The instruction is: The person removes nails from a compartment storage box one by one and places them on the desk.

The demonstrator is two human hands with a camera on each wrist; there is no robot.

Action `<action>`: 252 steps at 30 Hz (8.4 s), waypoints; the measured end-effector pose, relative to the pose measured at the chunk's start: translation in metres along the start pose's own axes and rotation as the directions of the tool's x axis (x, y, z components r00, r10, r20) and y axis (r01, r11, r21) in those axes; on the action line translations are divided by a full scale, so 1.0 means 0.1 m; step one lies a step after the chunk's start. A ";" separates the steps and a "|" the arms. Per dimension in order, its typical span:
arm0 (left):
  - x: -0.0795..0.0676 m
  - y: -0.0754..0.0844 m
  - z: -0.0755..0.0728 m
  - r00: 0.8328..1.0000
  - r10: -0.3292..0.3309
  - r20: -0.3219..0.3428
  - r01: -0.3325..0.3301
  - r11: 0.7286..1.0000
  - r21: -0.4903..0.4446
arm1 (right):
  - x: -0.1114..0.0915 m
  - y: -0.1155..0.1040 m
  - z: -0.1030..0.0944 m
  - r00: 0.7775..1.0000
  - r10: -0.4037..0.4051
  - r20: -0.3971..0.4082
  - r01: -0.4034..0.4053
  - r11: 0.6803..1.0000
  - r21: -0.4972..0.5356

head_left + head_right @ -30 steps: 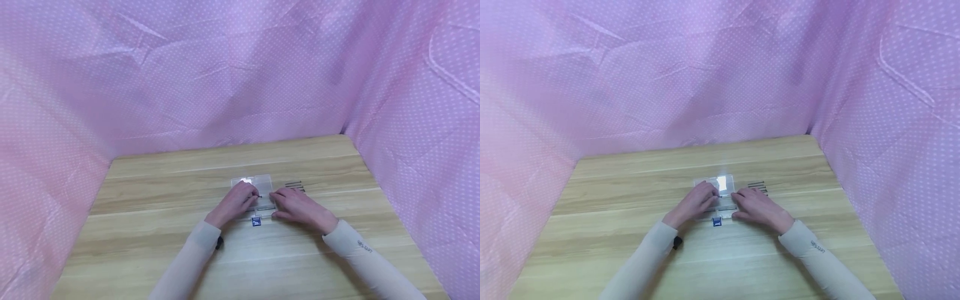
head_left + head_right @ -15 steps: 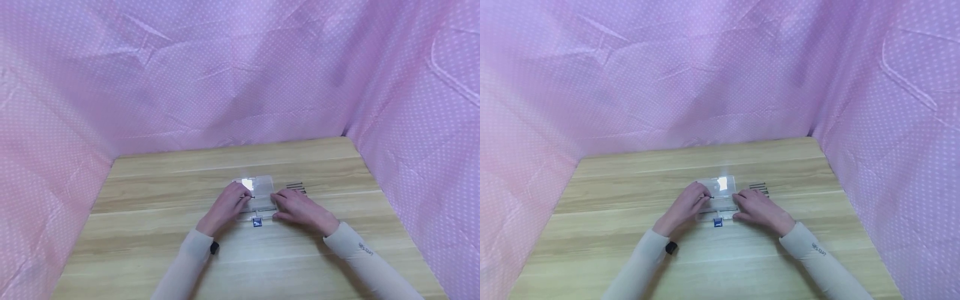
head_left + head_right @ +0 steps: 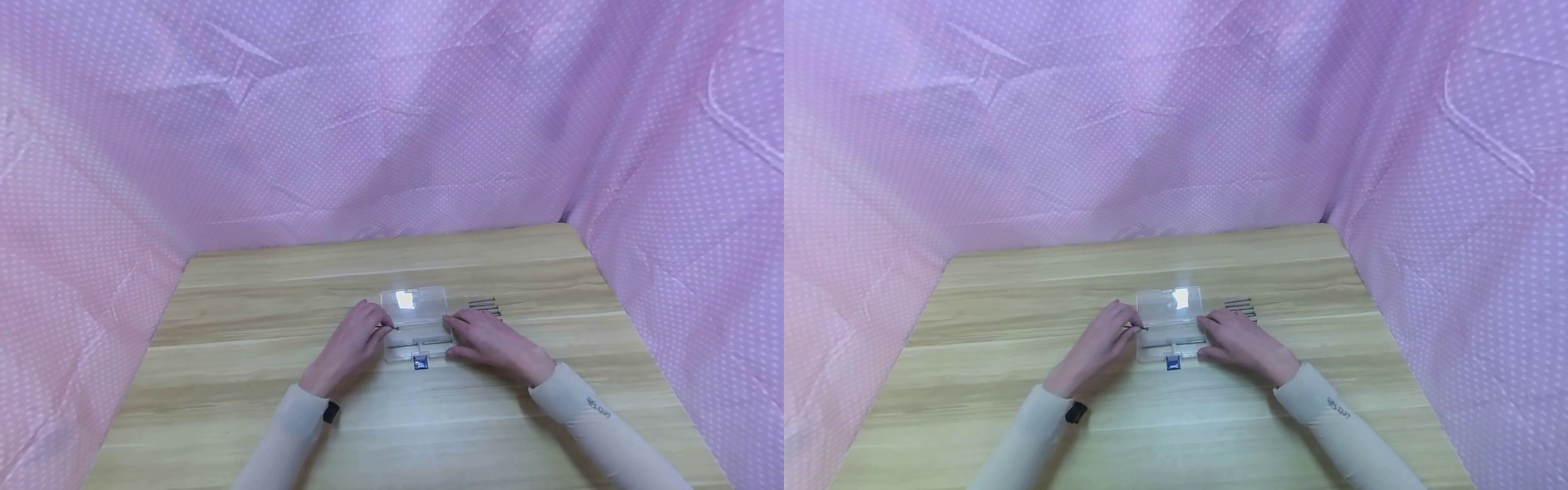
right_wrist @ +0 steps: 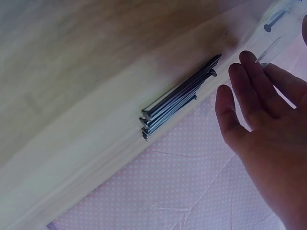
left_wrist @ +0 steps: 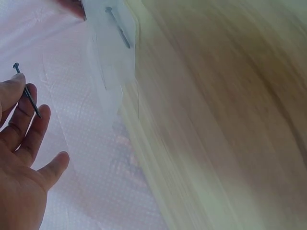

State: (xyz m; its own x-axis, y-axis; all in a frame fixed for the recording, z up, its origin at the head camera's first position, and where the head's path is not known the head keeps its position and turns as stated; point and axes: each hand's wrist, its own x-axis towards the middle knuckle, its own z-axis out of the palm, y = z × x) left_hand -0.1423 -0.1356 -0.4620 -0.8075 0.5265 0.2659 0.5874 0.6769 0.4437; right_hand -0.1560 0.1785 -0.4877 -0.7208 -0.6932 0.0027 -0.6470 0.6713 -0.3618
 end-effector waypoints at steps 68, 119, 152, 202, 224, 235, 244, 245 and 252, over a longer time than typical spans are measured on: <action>-0.24 -0.69 -0.06 0.963 -0.158 0.220 0.142 0.986 0.085 | -0.03 0.00 -0.03 0.999 -0.039 -0.002 0.039 0.999 0.009; 0.09 -0.03 0.10 0.994 0.012 0.110 -0.021 0.996 0.087 | 0.00 0.00 -0.03 1.000 -0.004 0.027 0.004 1.000 0.024; 0.49 -0.03 0.47 0.969 0.020 0.246 -0.050 0.992 0.117 | 0.01 0.02 -0.02 1.000 -0.015 0.000 0.015 0.999 0.035; 0.57 -0.02 0.50 0.953 0.027 0.302 -0.096 0.972 0.216 | 0.01 0.01 -0.02 1.000 0.000 0.005 0.000 0.999 0.043; 0.60 -0.01 0.51 0.933 0.025 0.360 -0.092 0.981 0.170 | 0.01 0.00 -0.04 1.000 -0.014 -0.023 0.014 0.999 0.029; 0.59 0.01 0.52 0.919 0.057 0.390 -0.159 0.959 0.233 | 0.02 0.00 -0.03 0.999 -0.009 -0.031 0.010 1.000 0.014; 0.57 0.05 0.52 0.920 0.026 0.392 -0.155 0.941 0.301 | 0.04 -0.01 -0.02 0.999 -0.019 -0.039 0.019 1.000 0.001; 0.57 0.04 0.52 0.920 0.025 0.392 -0.154 0.941 0.301 | 0.04 -0.01 -0.02 0.999 -0.019 -0.041 0.019 1.000 0.000; 0.55 0.02 0.49 0.931 0.051 0.362 -0.158 0.949 0.273 | 0.04 0.00 0.00 0.998 -0.024 -0.061 0.023 1.000 -0.017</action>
State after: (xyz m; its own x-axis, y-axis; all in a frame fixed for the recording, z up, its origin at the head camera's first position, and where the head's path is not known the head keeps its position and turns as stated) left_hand -0.1831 -0.0796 -0.4886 -0.7021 0.7110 -0.0391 0.7000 0.6992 0.1452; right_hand -0.1585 0.1757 -0.4880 -0.7188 -0.6918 0.0685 -0.6676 0.6594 -0.3456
